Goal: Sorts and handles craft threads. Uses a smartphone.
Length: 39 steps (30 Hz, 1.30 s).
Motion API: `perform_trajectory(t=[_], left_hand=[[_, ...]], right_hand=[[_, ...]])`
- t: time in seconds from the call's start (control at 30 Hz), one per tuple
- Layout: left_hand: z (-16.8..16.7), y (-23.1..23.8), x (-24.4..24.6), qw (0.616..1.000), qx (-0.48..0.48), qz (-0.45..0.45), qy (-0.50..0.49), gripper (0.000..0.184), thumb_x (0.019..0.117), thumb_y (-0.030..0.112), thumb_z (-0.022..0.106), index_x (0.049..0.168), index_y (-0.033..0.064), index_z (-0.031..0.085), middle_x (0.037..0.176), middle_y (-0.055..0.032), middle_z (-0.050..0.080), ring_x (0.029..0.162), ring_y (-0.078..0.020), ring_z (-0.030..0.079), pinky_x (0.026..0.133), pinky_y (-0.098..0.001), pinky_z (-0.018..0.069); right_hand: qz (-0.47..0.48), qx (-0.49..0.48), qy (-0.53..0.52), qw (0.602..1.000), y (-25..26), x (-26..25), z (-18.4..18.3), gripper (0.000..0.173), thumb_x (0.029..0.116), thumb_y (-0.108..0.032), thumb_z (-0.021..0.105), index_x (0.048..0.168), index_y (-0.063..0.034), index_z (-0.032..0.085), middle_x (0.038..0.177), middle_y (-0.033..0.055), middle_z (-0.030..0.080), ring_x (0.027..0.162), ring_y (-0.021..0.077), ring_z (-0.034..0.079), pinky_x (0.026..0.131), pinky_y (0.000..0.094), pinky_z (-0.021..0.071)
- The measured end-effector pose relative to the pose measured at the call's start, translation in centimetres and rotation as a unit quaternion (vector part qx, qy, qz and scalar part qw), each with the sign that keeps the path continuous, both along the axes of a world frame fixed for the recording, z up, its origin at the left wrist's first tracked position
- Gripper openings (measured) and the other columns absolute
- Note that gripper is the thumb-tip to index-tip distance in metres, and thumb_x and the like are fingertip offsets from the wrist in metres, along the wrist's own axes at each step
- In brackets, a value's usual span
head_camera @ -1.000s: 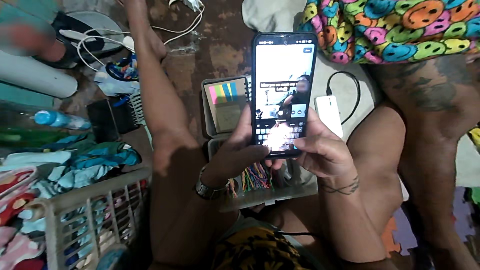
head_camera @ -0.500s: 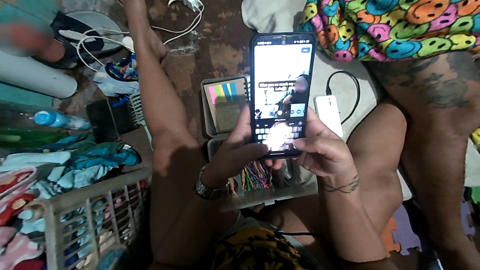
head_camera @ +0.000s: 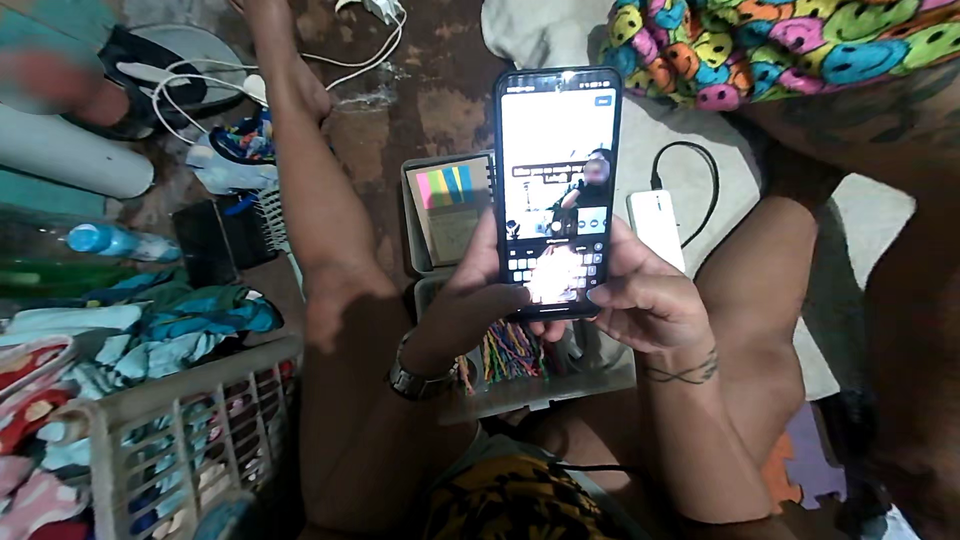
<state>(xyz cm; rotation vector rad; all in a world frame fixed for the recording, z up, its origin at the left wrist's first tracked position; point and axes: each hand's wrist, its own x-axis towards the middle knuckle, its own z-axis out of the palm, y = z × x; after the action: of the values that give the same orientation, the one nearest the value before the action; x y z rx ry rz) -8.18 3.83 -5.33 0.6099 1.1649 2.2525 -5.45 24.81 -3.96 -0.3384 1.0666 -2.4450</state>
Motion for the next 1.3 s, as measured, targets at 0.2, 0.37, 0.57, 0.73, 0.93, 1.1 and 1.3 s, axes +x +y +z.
perform_trajectory(t=[0.2,0.37,0.57,0.73,0.93,1.1,1.3], left_hand=[[-7.1,0.5,-0.9,0.992,0.044,0.031,0.118,0.028,0.0992,0.005,0.060,0.127,0.0024,0.063,0.101,-0.0072,0.073,0.082,-0.0098,0.070,0.072,-0.0241,0.0587],[-0.3,1.0,0.0,0.999,0.021,0.003,0.025,0.068,0.0935,-0.002,0.050,0.150,0.0215,0.021,0.104,-0.0087,0.066,0.074,-0.0146,0.068,0.061,-0.0244,0.0583],[0.9,1.3,0.6,0.998,-0.007,0.048,0.031,0.057,0.0969,0.000,0.051,0.145,0.0205,0.026,0.103,-0.0027,0.067,0.071,-0.0105,0.068,0.059,-0.0222,0.0592],[1.1,1.4,0.6,0.996,-0.038,0.063,0.043,0.056,0.0984,0.000,0.049,0.145,0.0229,0.027,0.102,-0.0016,0.068,0.069,-0.0102,0.068,0.057,-0.0228,0.0594],[-8.5,1.2,-0.9,0.954,-0.048,0.201,0.218,0.016,0.0970,0.021,0.068,0.108,0.0103,0.072,0.083,0.0104,0.071,0.069,0.0068,0.063,0.057,-0.0111,0.0512],[1.4,0.8,0.6,0.991,-0.100,0.090,-0.026,0.061,0.0817,-0.007,0.055,0.137,0.0040,0.034,0.096,-0.0020,0.065,0.074,-0.0076,0.067,0.065,-0.0228,0.0591],[0.1,0.6,0.3,0.999,0.022,0.016,0.027,0.064,0.0918,-0.001,0.046,0.148,0.0231,0.027,0.114,-0.0042,0.066,0.081,-0.0130,0.070,0.065,-0.0263,0.0608]], right_hand=[[-0.024,0.064,0.014,0.998,-0.5,-0.2,0.6,0.059,0.0887,-0.002,0.052,0.144,-0.0200,0.040,0.112,0.0149,0.067,0.080,0.0246,0.073,0.065,0.0341,0.0638],[-0.006,0.045,0.079,0.996,-0.3,-0.3,-0.3,0.058,0.0921,0.001,0.048,0.145,-0.0219,0.038,0.114,0.0113,0.069,0.086,0.0223,0.073,0.073,0.0345,0.0640],[-0.020,0.058,0.088,0.994,-0.5,-0.3,-0.3,0.055,0.0948,-0.002,0.050,0.144,-0.0231,0.039,0.111,0.0108,0.070,0.083,0.0214,0.074,0.071,0.0334,0.0641],[-0.029,0.076,0.089,0.993,-0.5,-0.2,-0.2,0.055,0.0943,-0.002,0.051,0.144,-0.0238,0.039,0.111,0.0086,0.070,0.082,0.0196,0.073,0.069,0.0318,0.0638],[0.002,0.037,0.083,0.996,-0.2,-0.3,-0.3,0.055,0.0964,-0.008,0.053,0.146,-0.0251,0.038,0.116,0.0123,0.068,0.087,0.0233,0.073,0.072,0.0349,0.0639],[0.010,0.012,0.067,0.998,-0.1,-0.4,-0.2,0.050,0.0988,-0.016,0.050,0.146,-0.0263,0.039,0.119,0.0138,0.067,0.090,0.0258,0.073,0.074,0.0372,0.0638],[0.013,0.016,0.069,0.997,0.0,-0.4,-0.1,0.049,0.0992,-0.008,0.042,0.145,-0.0237,0.038,0.119,0.0137,0.066,0.091,0.0253,0.073,0.073,0.0368,0.0639]])
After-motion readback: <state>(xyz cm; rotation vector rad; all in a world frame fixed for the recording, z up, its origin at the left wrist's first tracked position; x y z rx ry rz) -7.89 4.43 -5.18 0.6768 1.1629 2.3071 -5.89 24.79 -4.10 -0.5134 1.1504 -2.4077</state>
